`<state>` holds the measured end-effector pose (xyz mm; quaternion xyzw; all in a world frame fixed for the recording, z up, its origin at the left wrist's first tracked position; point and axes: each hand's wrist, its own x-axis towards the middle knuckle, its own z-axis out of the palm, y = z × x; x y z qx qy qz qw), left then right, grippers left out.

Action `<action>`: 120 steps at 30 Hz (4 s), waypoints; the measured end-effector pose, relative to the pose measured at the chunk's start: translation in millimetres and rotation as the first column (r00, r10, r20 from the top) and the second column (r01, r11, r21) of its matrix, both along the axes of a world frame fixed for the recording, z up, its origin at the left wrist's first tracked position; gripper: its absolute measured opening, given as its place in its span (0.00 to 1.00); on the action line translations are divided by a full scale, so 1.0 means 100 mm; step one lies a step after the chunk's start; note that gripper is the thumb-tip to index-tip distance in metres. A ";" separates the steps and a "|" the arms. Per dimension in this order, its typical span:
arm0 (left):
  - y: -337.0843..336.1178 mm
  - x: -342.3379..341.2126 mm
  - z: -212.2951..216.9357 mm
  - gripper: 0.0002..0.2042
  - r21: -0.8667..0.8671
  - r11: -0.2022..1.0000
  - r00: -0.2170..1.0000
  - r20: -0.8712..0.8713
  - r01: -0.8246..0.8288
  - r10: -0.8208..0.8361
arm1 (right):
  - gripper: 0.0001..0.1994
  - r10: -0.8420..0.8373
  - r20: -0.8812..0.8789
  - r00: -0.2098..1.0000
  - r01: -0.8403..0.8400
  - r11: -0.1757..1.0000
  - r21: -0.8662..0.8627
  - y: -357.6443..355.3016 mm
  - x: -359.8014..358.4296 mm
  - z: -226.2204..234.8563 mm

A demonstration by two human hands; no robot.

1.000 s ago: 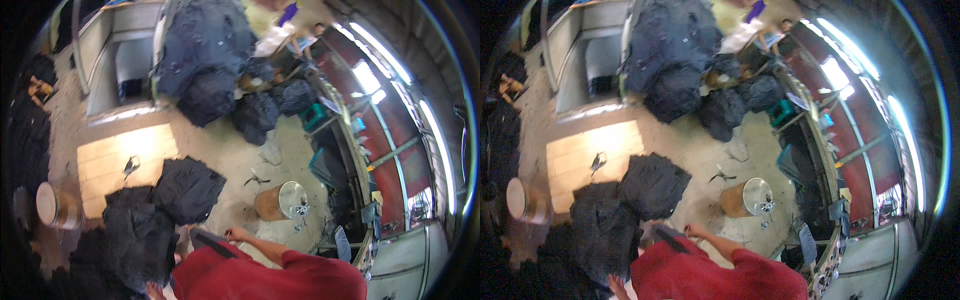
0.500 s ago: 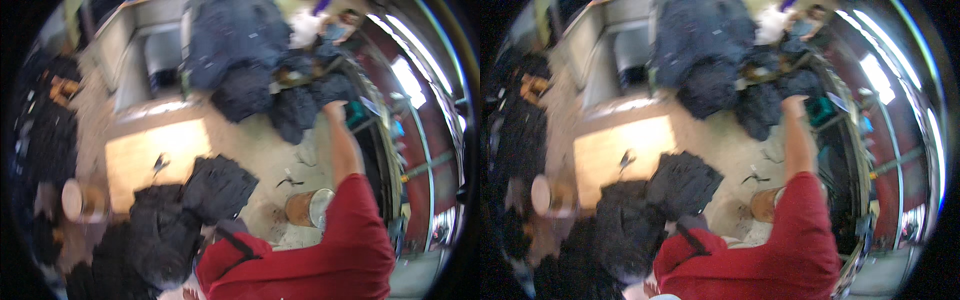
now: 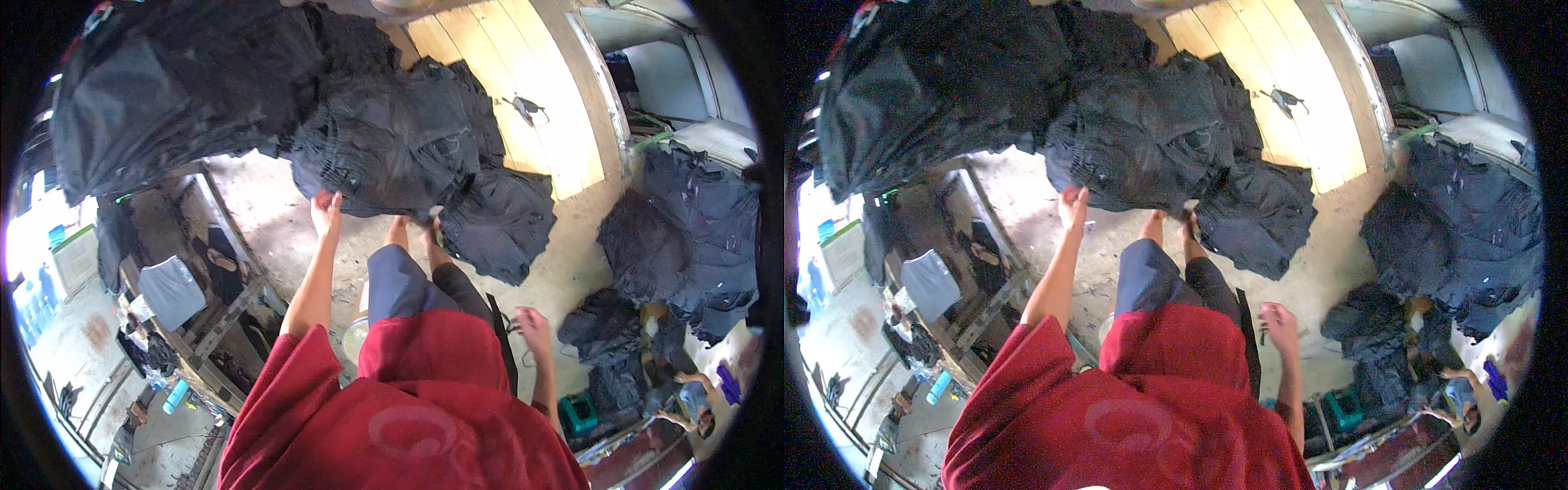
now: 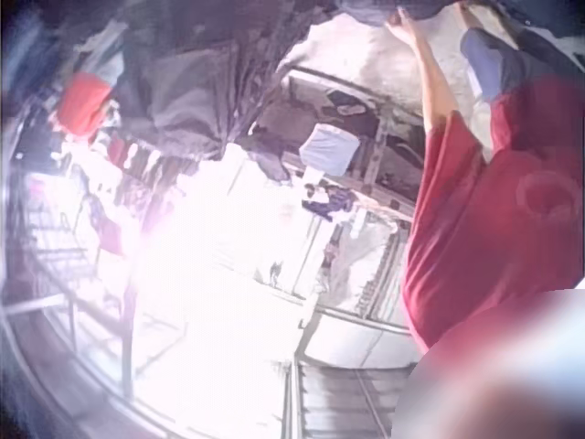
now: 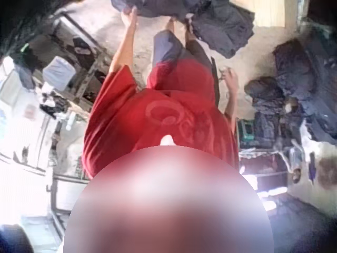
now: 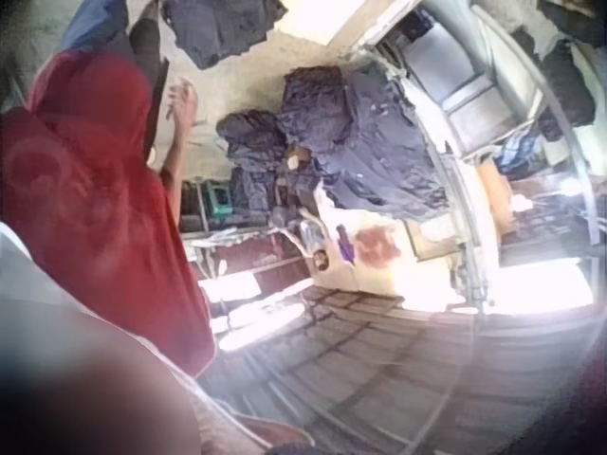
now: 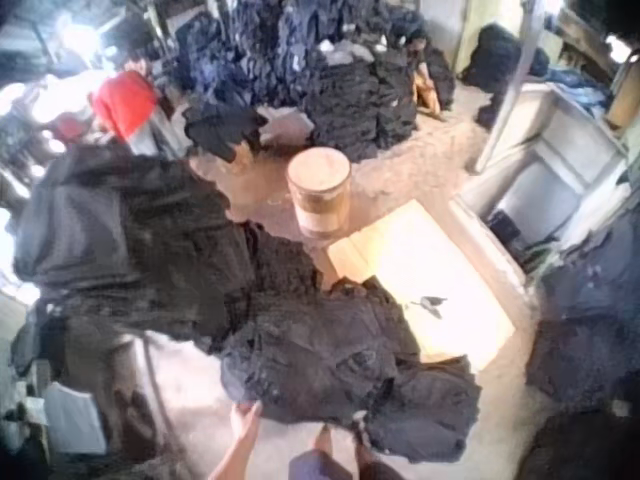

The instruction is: The person repeatedly picks dark garments from a pile, places them on a metal table, and rubs the surface with a small handheld tool. They then fold or stack the garments and place them back into a pile. The process repeats for several items.

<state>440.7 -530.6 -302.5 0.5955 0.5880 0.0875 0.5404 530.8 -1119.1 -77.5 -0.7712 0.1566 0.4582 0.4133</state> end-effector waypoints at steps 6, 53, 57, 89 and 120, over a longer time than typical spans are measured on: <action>-0.14 0.80 -0.33 0.57 0.286 0.943 0.888 -0.369 -0.173 0.275 | 0.18 0.185 -0.043 0.982 -0.189 0.968 -0.163 0.56 -0.11 0.11; 0.91 -0.07 -0.76 0.25 -0.365 0.779 0.699 0.352 -0.510 0.623 | 0.41 -0.432 0.415 0.801 0.520 0.845 -0.124 0.77 0.35 0.45; 0.72 0.27 -0.20 0.26 -0.215 0.901 0.831 0.351 -0.376 0.431 | 0.30 0.094 0.648 0.756 0.000 0.989 -0.145 0.94 0.63 0.40; 1.07 0.36 -0.36 0.15 -0.059 0.848 0.816 0.245 -0.526 0.523 | 0.25 -0.491 0.268 0.829 0.520 0.853 -0.047 1.02 0.39 0.24; -0.46 0.26 -0.24 0.20 -0.072 0.872 0.772 0.435 -0.484 0.464 | 0.23 -0.377 0.134 0.916 0.398 0.894 -0.206 0.20 0.28 0.01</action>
